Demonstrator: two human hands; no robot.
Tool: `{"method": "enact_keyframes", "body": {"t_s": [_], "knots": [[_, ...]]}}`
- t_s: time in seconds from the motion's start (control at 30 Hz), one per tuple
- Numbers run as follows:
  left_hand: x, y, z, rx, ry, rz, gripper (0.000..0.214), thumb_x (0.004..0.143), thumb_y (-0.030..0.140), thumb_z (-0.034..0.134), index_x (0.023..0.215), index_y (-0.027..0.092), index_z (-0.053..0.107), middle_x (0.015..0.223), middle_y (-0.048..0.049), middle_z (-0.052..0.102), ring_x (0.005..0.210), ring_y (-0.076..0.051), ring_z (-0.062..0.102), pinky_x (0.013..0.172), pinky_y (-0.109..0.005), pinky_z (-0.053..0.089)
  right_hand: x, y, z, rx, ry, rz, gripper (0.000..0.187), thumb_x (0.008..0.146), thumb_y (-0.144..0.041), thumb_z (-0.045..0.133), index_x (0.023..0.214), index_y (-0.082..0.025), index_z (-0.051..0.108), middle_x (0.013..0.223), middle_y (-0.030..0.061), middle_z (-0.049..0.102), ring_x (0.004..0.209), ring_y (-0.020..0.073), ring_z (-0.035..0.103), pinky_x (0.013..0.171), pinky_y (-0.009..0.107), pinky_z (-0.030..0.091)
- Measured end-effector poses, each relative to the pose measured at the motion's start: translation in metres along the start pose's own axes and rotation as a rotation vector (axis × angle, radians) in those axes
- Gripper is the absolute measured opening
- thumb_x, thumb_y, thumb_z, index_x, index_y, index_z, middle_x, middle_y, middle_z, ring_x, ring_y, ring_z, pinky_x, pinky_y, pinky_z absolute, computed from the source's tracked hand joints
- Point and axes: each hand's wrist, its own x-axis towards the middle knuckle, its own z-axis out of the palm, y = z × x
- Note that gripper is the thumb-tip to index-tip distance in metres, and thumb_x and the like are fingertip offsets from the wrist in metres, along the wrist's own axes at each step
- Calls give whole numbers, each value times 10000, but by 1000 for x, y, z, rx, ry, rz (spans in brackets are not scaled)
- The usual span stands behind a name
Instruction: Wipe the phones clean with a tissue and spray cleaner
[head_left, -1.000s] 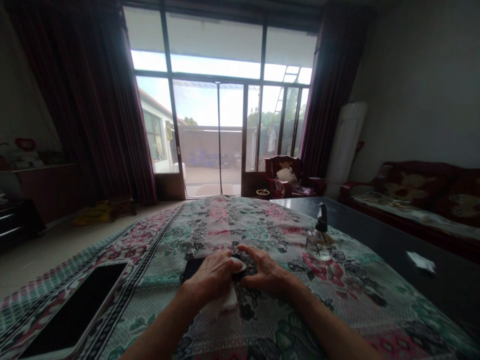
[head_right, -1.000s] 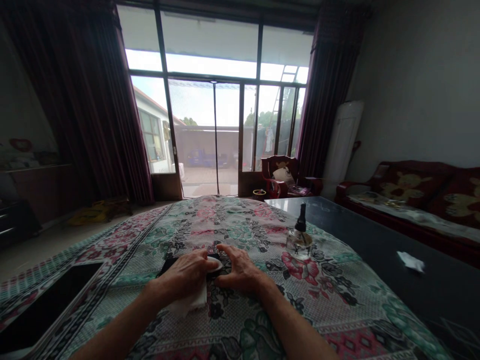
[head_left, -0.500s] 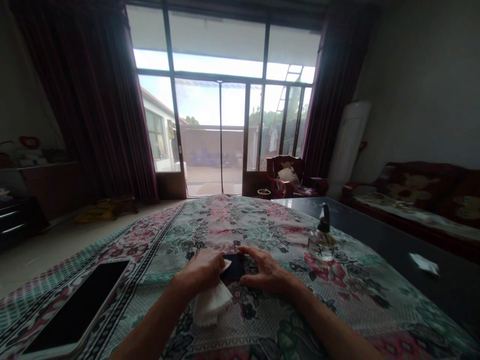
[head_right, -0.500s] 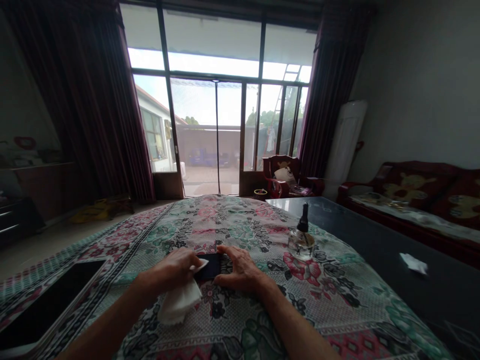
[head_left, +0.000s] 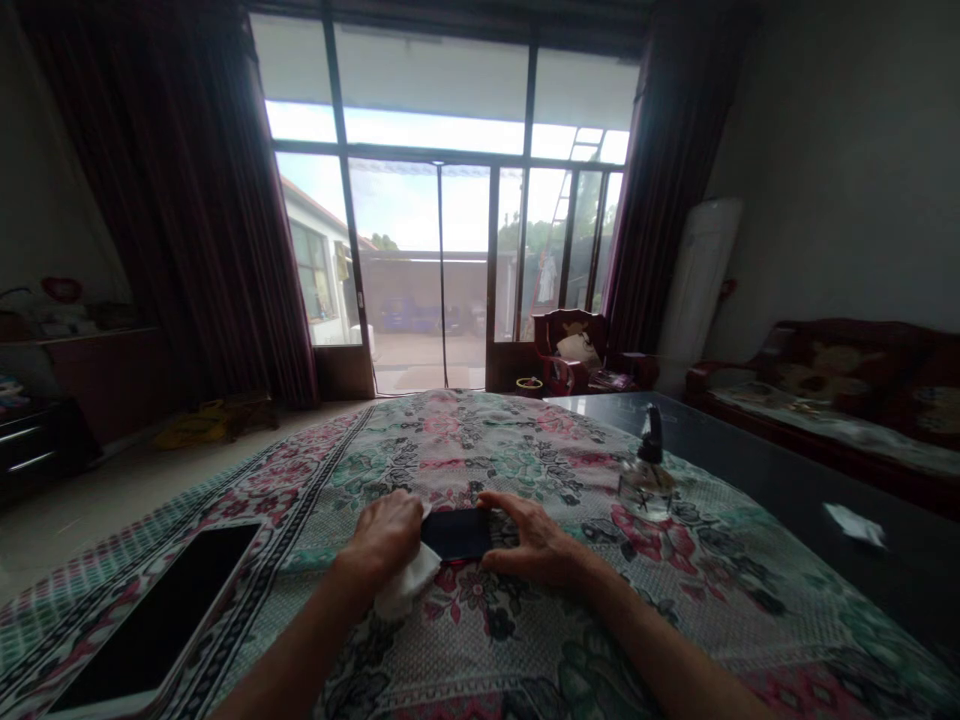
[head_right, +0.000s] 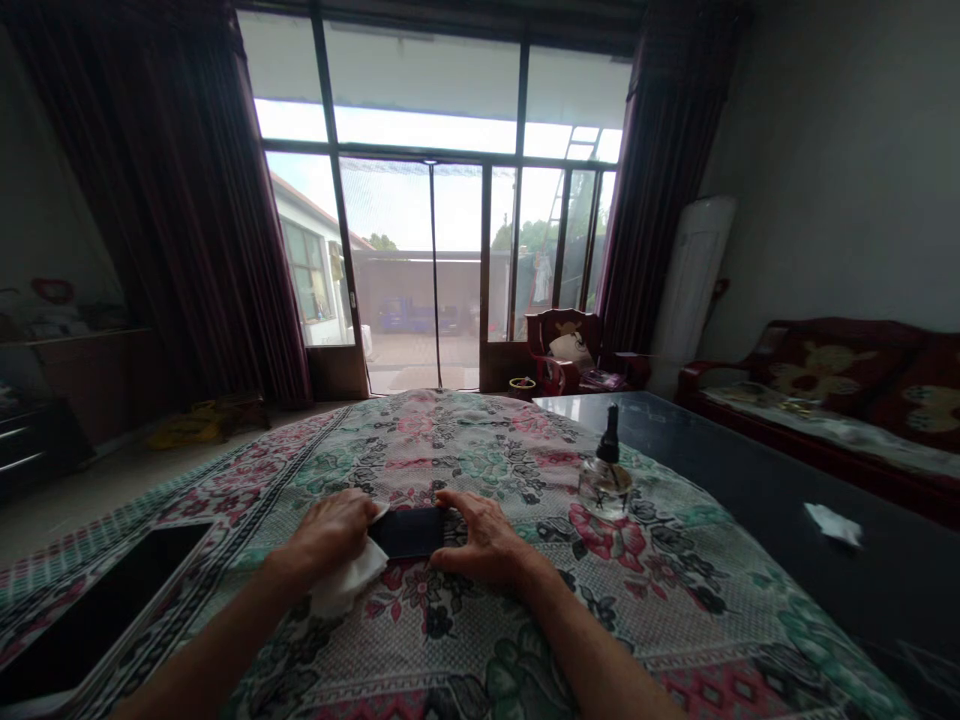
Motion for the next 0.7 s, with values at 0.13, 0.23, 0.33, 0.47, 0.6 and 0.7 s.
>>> {"method": "enact_keyframes", "body": {"t_s": [0.13, 0.23, 0.33, 0.47, 0.6, 0.7], "knots": [[-4, 28, 14, 26, 98, 141, 331, 873, 160, 403, 1103, 235, 628, 1134, -91, 601, 1062, -238, 560, 894, -329, 418, 2, 5, 3, -6, 16, -29, 747, 613, -311, 731, 1311, -219, 480, 1298, 77, 545, 1209, 292, 461, 1041, 434, 307], [-6, 40, 18, 38, 136, 176, 316, 867, 137, 400, 1056, 211, 643, 1114, -101, 598, 1036, -245, 564, 835, -321, 448, 3, 9, 4, -10, 23, -30, 760, 608, -303, 733, 1317, -211, 474, 1292, 77, 550, 1213, 292, 456, 1046, 439, 303], [-6, 46, 20, 26, 199, 240, 318, 862, 135, 399, 1057, 209, 639, 1098, -104, 593, 1021, -248, 561, 796, -313, 462, 3, 9, 5, -6, 27, -20, 771, 600, -291, 736, 1319, -206, 472, 1294, 83, 549, 1227, 295, 446, 1056, 446, 291], [-4, 46, 21, -12, 236, 343, 308, 864, 199, 446, 1102, 276, 626, 1068, -80, 586, 970, -229, 563, 769, -298, 464, 3, 7, 5, 3, 42, -6, 770, 589, -272, 739, 1313, -212, 484, 1304, 88, 541, 1238, 300, 438, 1057, 451, 293], [0, 39, 21, -15, 225, 269, 302, 866, 184, 429, 1049, 281, 648, 1046, -65, 591, 960, -214, 558, 768, -285, 450, 4, 9, 6, 5, 51, -22, 752, 587, -281, 741, 1297, -216, 501, 1280, 85, 561, 1223, 308, 454, 1053, 466, 296], [2, 28, 21, -17, 211, 168, 302, 866, 175, 418, 1006, 286, 662, 1013, -57, 597, 937, -211, 561, 763, -285, 443, 4, 11, 6, 17, 53, -50, 748, 591, -298, 741, 1296, -226, 502, 1258, 78, 580, 1202, 309, 477, 1051, 473, 298]]}}
